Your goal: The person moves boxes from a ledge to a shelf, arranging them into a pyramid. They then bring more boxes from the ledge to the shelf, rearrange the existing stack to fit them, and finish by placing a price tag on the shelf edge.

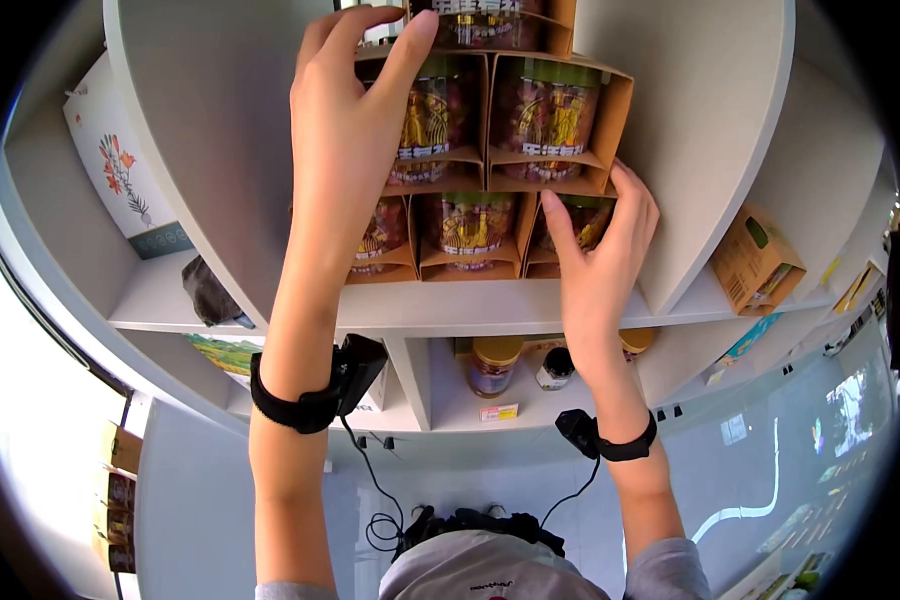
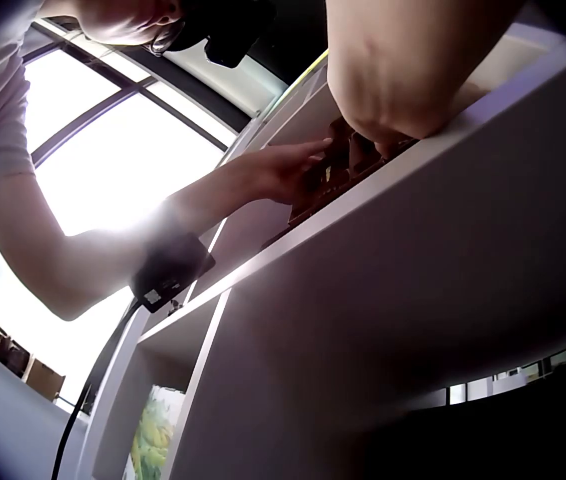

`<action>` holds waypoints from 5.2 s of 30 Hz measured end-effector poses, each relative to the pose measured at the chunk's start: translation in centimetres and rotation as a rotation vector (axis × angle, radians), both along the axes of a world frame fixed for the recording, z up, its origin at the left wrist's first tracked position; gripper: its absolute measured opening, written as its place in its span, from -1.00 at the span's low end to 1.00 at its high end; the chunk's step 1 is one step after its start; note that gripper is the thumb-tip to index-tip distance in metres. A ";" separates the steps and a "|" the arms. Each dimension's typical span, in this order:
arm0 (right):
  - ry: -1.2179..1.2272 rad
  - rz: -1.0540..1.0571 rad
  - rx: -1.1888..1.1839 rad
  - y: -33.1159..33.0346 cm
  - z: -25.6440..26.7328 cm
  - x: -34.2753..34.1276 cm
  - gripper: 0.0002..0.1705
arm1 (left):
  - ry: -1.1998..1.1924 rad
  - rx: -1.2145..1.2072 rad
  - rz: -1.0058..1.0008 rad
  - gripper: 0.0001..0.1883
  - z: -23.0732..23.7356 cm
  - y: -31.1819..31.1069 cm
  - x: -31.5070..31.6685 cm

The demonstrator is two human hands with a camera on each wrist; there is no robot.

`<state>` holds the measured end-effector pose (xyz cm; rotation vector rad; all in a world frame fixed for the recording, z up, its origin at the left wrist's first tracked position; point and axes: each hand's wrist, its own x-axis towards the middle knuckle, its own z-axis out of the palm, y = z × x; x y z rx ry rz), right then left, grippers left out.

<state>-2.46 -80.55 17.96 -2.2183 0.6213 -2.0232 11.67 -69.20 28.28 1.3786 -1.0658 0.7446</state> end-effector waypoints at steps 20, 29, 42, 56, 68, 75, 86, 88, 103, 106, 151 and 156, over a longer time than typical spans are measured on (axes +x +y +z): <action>-0.057 0.049 -0.064 0.9 -0.4 -1.0 -0.27 | -0.183 -0.095 0.098 -0.53 -1.8 2.3 -1.5; 0.054 0.713 -0.105 6.3 -6.1 -4.9 -0.58 | -0.323 0.164 0.487 -0.81 -13.3 16.8 -14.5; 0.426 1.606 0.349 23.3 -15.5 -2.5 -0.75 | 0.015 0.477 0.862 -0.54 -9.8 26.6 -28.7; 0.737 1.716 0.137 47.4 -17.0 -1.3 -0.75 | -0.093 0.416 1.084 -0.72 -16.7 50.9 -26.3; 0.775 1.771 0.108 63.3 -18.5 6.9 -0.82 | 0.648 0.329 1.173 -0.60 -27.0 69.6 -16.6; 0.850 1.925 0.173 72.5 -22.3 16.2 -0.83 | 0.844 0.373 1.196 -0.27 -28.4 78.2 -8.3; 1.043 1.934 0.256 77.3 -24.9 26.2 -0.84 | 0.997 0.753 0.946 0.10 -28.5 89.5 6.3; 1.073 1.940 0.269 77.4 -25.2 26.8 -0.85 | 1.026 0.761 0.870 0.07 -28.3 90.0 6.9; 1.016 1.986 0.369 75.6 -24.2 24.2 -0.85 | 1.072 0.068 0.792 -0.10 -24.7 87.9 -0.5; 1.050 1.944 0.648 73.8 -23.5 22.0 -0.83 | 1.177 -0.125 0.616 -0.13 -23.2 85.9 -2.2; 0.043 1.178 1.326 6.1 -16.4 -39.0 0.06 | 0.933 0.566 -1.150 0.13 -23.0 9.3 -30.4; -0.125 1.168 1.272 1.9 -13.3 -37.2 0.12 | 0.996 0.542 -1.130 0.30 -21.7 3.9 -31.7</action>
